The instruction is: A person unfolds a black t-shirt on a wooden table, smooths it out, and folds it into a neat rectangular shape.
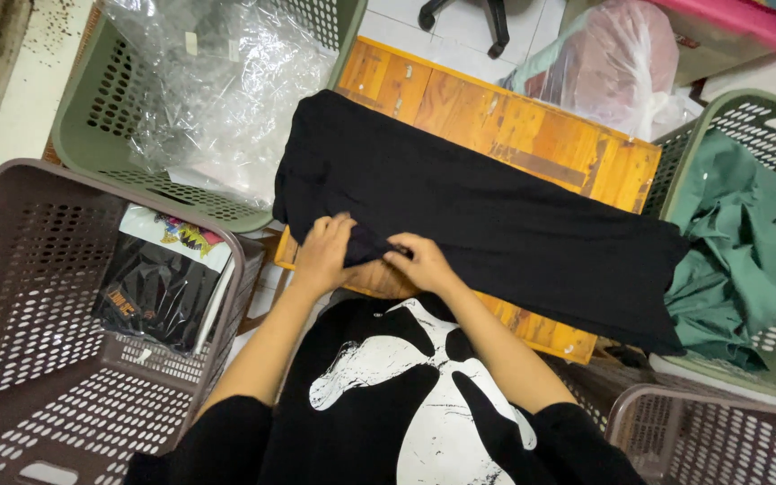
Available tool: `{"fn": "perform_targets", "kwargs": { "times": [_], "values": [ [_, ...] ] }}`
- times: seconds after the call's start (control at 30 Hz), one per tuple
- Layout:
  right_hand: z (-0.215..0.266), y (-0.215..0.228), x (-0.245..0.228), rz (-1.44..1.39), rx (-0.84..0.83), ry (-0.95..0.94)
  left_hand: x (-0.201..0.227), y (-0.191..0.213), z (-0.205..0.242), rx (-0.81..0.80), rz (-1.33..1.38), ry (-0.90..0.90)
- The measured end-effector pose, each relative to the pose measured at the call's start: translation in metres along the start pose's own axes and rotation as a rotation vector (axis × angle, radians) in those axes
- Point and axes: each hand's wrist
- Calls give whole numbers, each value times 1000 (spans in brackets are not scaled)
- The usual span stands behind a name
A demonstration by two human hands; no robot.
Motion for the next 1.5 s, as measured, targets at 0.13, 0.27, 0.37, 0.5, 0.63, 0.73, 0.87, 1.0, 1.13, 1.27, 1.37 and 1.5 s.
{"fn": "perform_targets", "kwargs": {
  "times": [0.13, 0.27, 0.37, 0.5, 0.63, 0.73, 0.87, 1.0, 1.13, 1.27, 1.37, 1.5],
  "values": [
    [-4, 2, 32, -337, 94, -162, -57, -18, 18, -218, -164, 48],
    [-2, 10, 33, -798, 103, -211, -62, 23, 1, 105, 604, 117],
    [-6, 13, 19, -966, 155, -169, -95, 14, -25, 114, 1071, 163],
    [-17, 26, -4, -1059, 241, -155, -64, 70, -73, 124, 1109, 150],
    [-35, 36, -12, -613, 498, -365, -55, 81, -102, 112, 890, 164],
    [-39, 31, 10, -204, 591, -519, -77, 58, -102, -9, 529, 315],
    [-30, 27, 12, -37, 643, -508, -54, 77, -89, -153, 290, 422],
    [-12, 26, 2, -204, 720, -301, -55, 85, -63, -26, 333, 348],
    [-3, 10, 40, -222, 700, -292, -55, 88, -33, 79, 513, 363],
    [1, 7, 41, -203, 645, -388, -48, 87, -19, -20, 287, 387],
    [10, 16, 1, 75, 742, -316, -67, 70, -10, 107, 262, 245],
    [18, 22, -11, 253, 848, -378, -53, 72, 0, 53, 82, 122]
  ]
}}
Point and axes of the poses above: each hand's wrist, its own z-axis away from the middle knuckle, its own y-axis out of the back of the hand, x = y × z, and after that the axes turned 15 degrees about -y, right-handed
